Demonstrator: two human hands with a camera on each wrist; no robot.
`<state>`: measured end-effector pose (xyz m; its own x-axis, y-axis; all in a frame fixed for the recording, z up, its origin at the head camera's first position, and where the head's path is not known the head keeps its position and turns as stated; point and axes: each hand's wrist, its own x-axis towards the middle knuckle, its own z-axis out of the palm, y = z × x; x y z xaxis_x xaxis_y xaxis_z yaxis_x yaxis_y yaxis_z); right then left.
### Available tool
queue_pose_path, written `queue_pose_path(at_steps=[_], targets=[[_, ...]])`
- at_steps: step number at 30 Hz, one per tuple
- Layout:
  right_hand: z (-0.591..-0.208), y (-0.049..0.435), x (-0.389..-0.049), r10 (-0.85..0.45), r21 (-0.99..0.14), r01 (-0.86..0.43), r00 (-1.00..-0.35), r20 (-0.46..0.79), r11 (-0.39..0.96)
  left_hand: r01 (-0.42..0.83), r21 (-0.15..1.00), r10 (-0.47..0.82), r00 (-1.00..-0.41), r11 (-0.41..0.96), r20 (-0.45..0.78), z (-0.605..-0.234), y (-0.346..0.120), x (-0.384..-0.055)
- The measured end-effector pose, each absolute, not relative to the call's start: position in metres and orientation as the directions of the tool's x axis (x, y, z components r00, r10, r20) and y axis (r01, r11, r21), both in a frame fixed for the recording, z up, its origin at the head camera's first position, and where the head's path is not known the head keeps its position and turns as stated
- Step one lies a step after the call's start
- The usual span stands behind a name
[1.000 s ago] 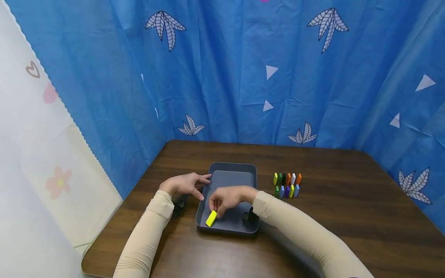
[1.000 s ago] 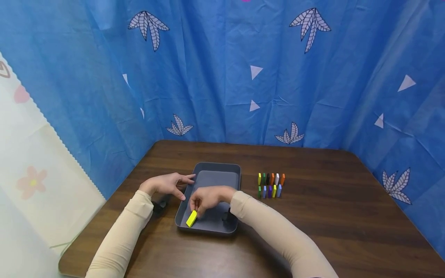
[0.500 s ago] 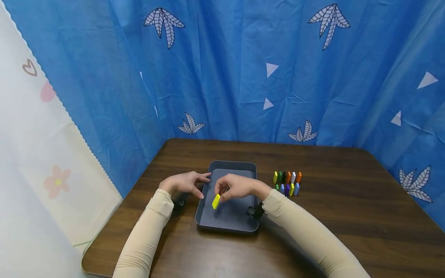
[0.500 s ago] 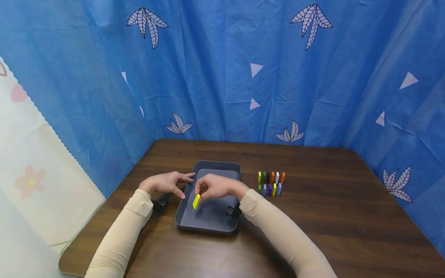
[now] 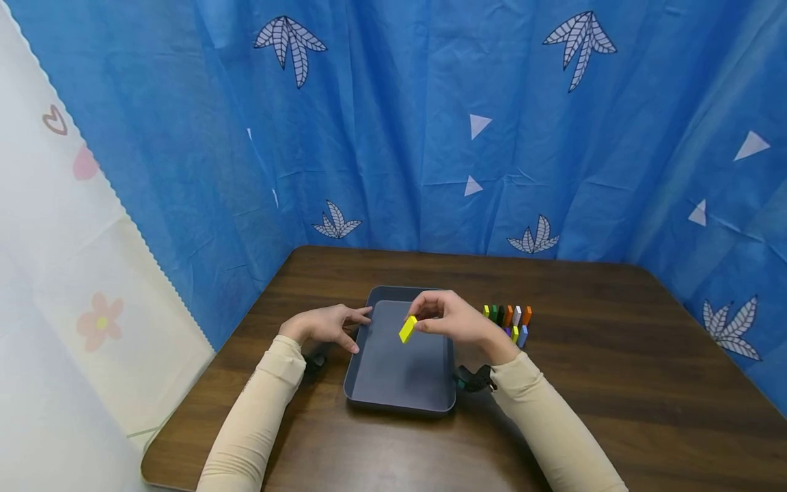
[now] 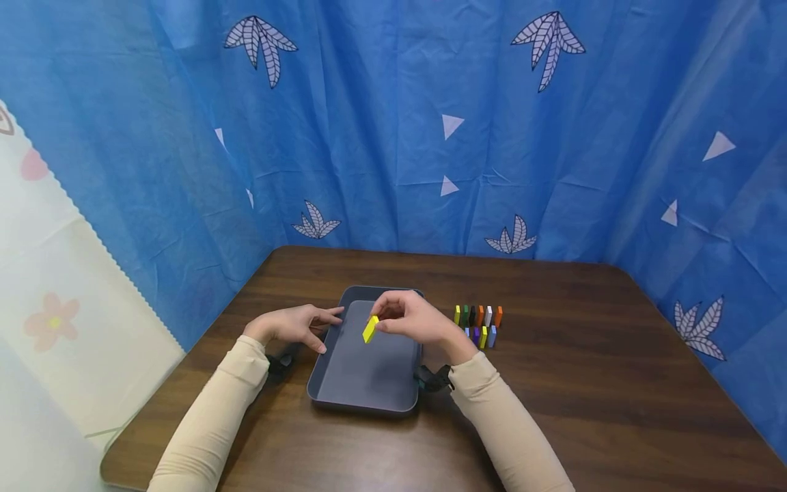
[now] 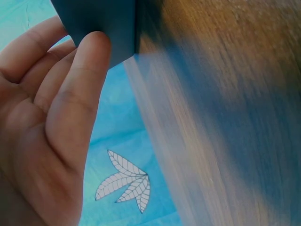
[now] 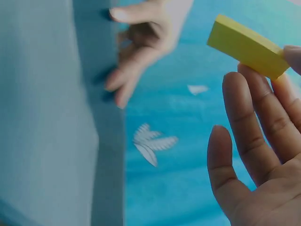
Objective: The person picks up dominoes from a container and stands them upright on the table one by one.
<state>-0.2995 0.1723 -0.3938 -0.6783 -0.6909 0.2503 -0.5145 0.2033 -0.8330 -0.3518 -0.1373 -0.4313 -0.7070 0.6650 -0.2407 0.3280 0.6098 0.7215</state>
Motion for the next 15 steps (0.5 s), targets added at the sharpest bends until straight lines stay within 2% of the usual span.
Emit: queue_pose_path(at_steps=[5,9,15], targets=[[-0.383,0.197,-0.293,-0.595,-0.834,-0.505,-0.747,0.295,0.22,0.323,0.734,0.671,-0.703,0.597,-0.236,-0.429,-0.138,-0.35],[-0.375,0.219,-0.292,-0.556,-0.824,-0.505,-0.774,0.303,0.255,0.33,0.732,0.677,-0.697,0.596,-0.237,-0.428,-0.138,-0.35],[-0.363,0.264,-0.289,-0.482,-0.798,-0.477,-0.832,0.275,0.367,0.335,0.727,0.677,-0.698,0.599,-0.236,-0.429,-0.14,-0.352]])
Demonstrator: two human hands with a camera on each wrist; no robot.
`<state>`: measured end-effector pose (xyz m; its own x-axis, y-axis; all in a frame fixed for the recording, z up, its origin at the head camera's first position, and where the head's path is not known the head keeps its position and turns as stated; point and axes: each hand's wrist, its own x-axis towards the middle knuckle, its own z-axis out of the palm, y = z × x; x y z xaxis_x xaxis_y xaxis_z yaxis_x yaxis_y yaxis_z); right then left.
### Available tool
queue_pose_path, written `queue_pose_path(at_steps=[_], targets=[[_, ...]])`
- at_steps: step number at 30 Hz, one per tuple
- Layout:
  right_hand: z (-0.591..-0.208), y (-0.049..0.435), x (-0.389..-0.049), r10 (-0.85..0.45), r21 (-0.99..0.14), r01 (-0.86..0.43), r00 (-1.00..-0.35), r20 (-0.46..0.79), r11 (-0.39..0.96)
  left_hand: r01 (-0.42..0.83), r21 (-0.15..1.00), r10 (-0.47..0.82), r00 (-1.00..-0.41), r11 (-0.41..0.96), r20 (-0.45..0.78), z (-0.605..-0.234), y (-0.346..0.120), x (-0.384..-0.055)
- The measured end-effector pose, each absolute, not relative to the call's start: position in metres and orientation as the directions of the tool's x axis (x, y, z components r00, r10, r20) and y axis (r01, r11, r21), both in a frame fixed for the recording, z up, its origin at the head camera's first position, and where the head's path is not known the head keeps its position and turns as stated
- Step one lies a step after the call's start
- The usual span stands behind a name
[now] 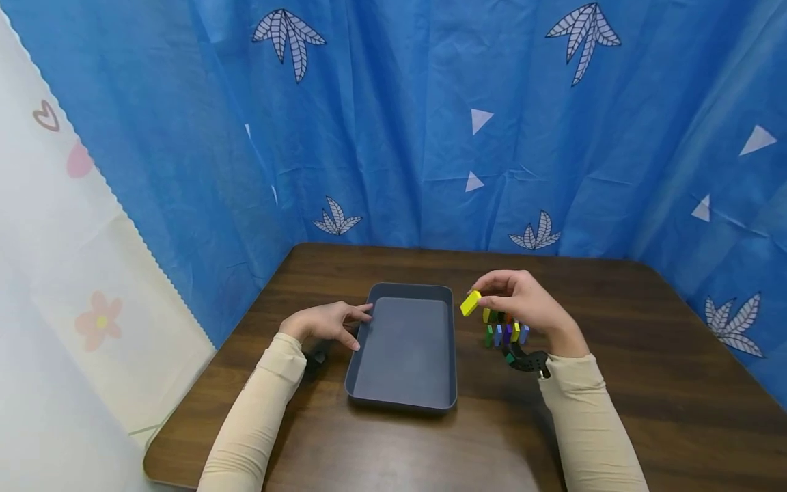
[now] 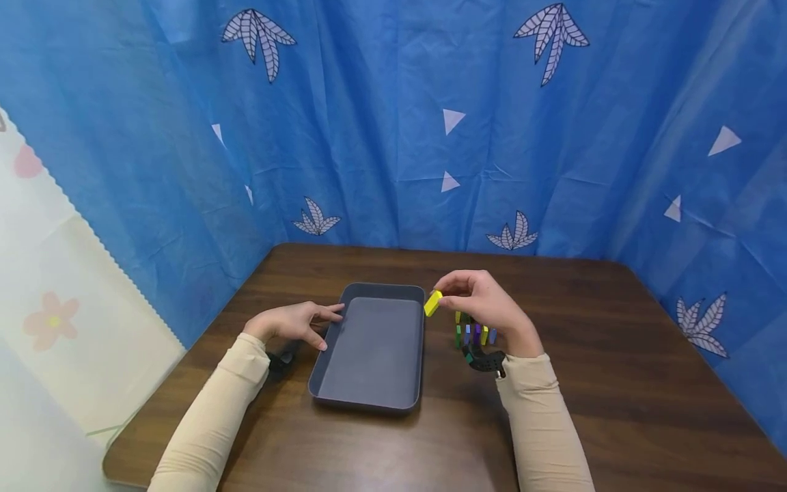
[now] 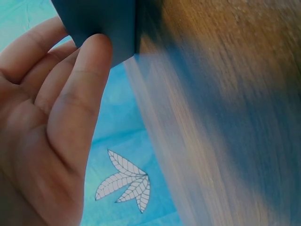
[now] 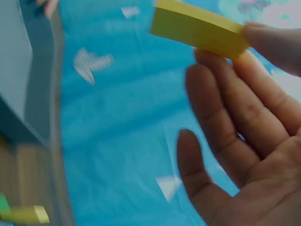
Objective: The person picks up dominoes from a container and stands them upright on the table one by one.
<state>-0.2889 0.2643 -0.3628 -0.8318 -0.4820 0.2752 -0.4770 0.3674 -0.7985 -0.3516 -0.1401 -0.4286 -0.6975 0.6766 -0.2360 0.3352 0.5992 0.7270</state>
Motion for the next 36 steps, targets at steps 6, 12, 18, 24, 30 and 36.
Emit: queue_pose_path(at_steps=[6,12,18,24,30,36], targets=[[-0.357,0.31,-0.28,-0.403,-0.771,-0.439,-0.878,0.26,0.46,0.328,0.726,0.671,-0.702,0.604,-0.241,-0.428,-0.14,-0.349],[-0.36,0.338,-0.278,-0.336,-0.746,-0.369,-0.919,0.205,0.555,0.34,0.721,0.673,-0.702,0.604,-0.233,-0.429,-0.141,-0.349],[-0.375,0.359,-0.285,-0.324,-0.71,-0.313,-0.938,0.126,0.631,0.335,0.723,0.666,-0.711,0.604,-0.227,-0.428,-0.139,-0.349],[-0.392,0.371,-0.288,-0.299,-0.71,-0.26,-0.952,0.073,0.655,0.326,0.72,0.659,-0.713,0.613,-0.239,-0.43,-0.138,-0.347],[-0.405,0.376,-0.294,-0.301,-0.71,-0.245,-0.953,0.049,0.661,0.331,0.714,0.656,-0.718,0.617,-0.234,-0.432,-0.139,-0.346],[-0.417,0.376,-0.3,-0.284,-0.724,-0.21,-0.959,0.019,0.657,0.326,0.72,0.655,-0.72,0.612,-0.231,-0.432,-0.138,-0.346]])
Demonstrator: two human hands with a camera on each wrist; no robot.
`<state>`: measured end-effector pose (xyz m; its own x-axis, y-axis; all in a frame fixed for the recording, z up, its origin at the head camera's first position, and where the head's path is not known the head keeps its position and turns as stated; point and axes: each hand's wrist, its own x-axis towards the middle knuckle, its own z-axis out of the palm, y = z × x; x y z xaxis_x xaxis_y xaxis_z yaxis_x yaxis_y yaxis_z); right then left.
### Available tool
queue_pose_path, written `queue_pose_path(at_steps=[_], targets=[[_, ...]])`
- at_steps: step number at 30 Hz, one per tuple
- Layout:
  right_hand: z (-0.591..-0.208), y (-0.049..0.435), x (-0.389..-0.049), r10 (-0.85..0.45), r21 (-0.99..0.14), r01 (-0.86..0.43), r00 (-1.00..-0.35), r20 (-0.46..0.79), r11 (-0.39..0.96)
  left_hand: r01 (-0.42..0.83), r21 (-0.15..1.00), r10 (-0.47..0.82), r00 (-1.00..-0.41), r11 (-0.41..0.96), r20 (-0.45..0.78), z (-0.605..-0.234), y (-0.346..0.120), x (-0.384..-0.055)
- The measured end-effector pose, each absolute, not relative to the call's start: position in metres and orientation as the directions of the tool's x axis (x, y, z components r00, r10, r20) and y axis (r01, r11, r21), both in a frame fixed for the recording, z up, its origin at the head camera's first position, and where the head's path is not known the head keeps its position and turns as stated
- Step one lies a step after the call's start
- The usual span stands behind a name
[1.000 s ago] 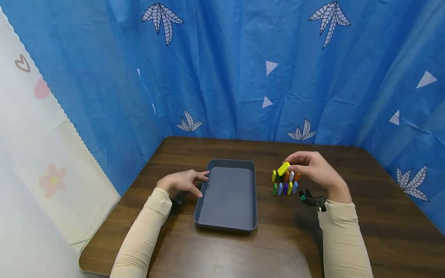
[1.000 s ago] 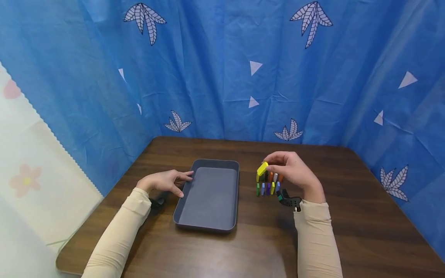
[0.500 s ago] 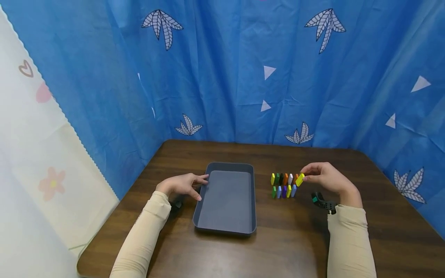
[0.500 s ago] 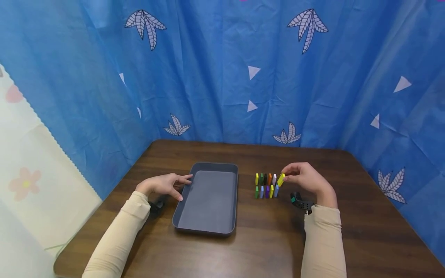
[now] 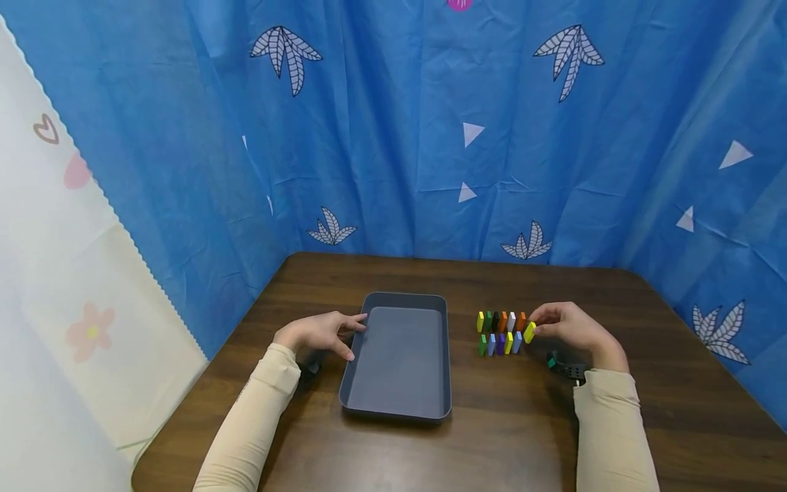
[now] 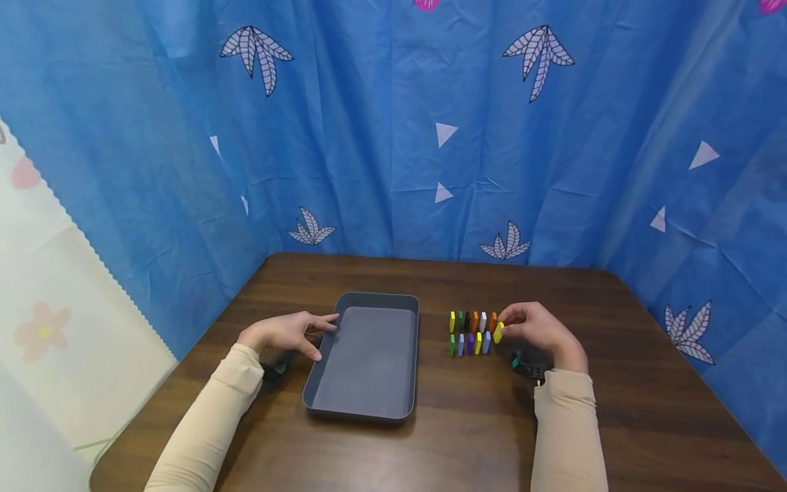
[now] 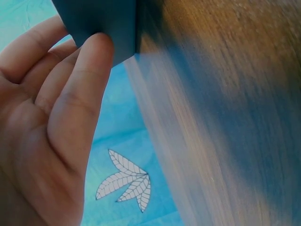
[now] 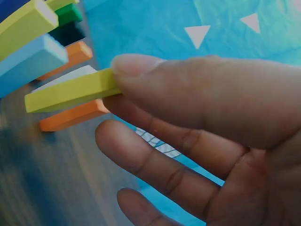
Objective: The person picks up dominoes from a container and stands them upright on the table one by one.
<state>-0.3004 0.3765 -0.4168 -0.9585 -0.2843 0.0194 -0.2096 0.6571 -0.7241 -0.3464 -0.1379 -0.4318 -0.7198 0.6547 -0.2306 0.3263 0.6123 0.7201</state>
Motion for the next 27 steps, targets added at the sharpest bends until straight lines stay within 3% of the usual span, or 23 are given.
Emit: queue_pose_path(at_steps=[27], targets=[[-0.438,0.375,-0.307,-0.348,-0.761,-0.209,-0.937,-0.024,0.614,0.337,0.726,0.664,-0.716,0.6,-0.216,-0.433,-0.14,-0.347]])
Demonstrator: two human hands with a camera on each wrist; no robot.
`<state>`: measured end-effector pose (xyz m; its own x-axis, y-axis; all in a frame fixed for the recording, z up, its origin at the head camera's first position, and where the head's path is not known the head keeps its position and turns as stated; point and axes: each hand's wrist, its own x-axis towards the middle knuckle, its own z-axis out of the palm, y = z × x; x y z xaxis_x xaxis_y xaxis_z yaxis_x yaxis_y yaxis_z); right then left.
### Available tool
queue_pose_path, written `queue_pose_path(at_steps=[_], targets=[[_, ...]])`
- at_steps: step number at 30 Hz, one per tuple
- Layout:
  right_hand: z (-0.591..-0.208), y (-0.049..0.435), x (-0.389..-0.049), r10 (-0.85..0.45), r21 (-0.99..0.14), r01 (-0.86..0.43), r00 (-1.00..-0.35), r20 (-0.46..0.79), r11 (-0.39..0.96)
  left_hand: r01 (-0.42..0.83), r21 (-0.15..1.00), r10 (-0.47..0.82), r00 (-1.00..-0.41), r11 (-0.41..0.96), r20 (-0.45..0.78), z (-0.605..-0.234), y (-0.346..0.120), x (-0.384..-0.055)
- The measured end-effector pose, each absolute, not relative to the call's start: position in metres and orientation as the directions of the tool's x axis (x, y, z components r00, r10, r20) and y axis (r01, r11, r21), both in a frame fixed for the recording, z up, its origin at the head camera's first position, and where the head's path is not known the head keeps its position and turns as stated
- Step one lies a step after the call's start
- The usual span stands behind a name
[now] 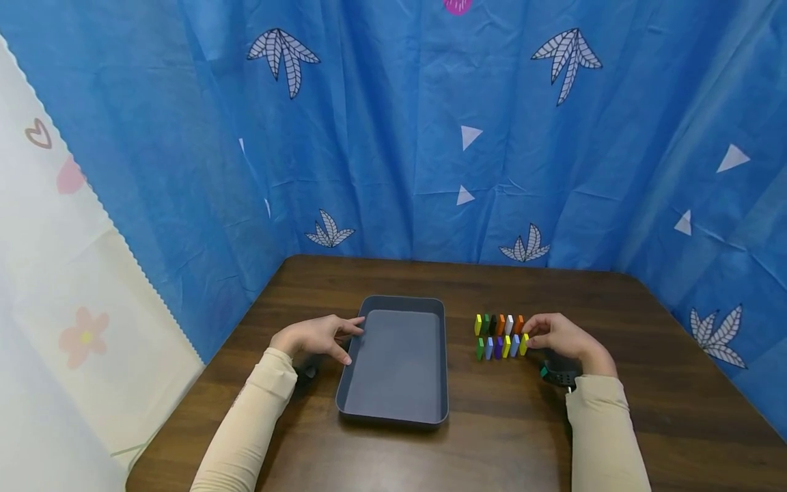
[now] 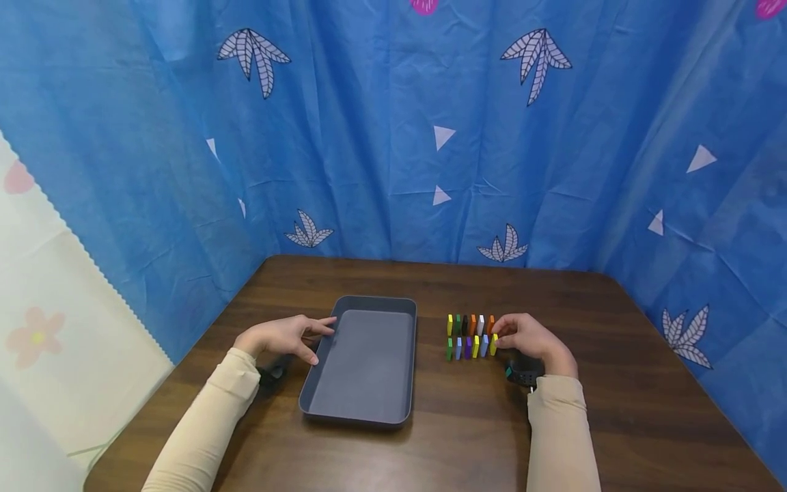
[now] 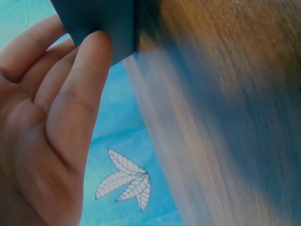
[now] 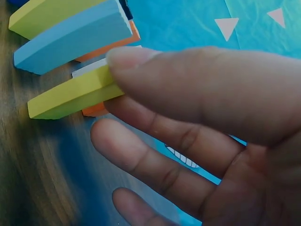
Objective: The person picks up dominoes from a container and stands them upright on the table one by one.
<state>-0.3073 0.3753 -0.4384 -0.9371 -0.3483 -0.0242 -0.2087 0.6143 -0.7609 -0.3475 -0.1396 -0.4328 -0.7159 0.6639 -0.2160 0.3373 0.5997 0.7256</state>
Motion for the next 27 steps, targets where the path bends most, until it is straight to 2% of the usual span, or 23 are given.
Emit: queue_pose_path(at_steps=[18,27], targets=[[-0.432,0.381,-0.303,-0.327,-0.743,-0.178,-0.943,-0.058,0.645,0.321,0.731,0.662,-0.713,0.602,-0.232,-0.429,-0.137,-0.347],[-0.415,0.378,-0.291,-0.213,-0.727,-0.154,-0.977,0.011,0.669,0.393,0.694,0.679,-0.71,0.604,-0.188,-0.425,-0.135,-0.347]])
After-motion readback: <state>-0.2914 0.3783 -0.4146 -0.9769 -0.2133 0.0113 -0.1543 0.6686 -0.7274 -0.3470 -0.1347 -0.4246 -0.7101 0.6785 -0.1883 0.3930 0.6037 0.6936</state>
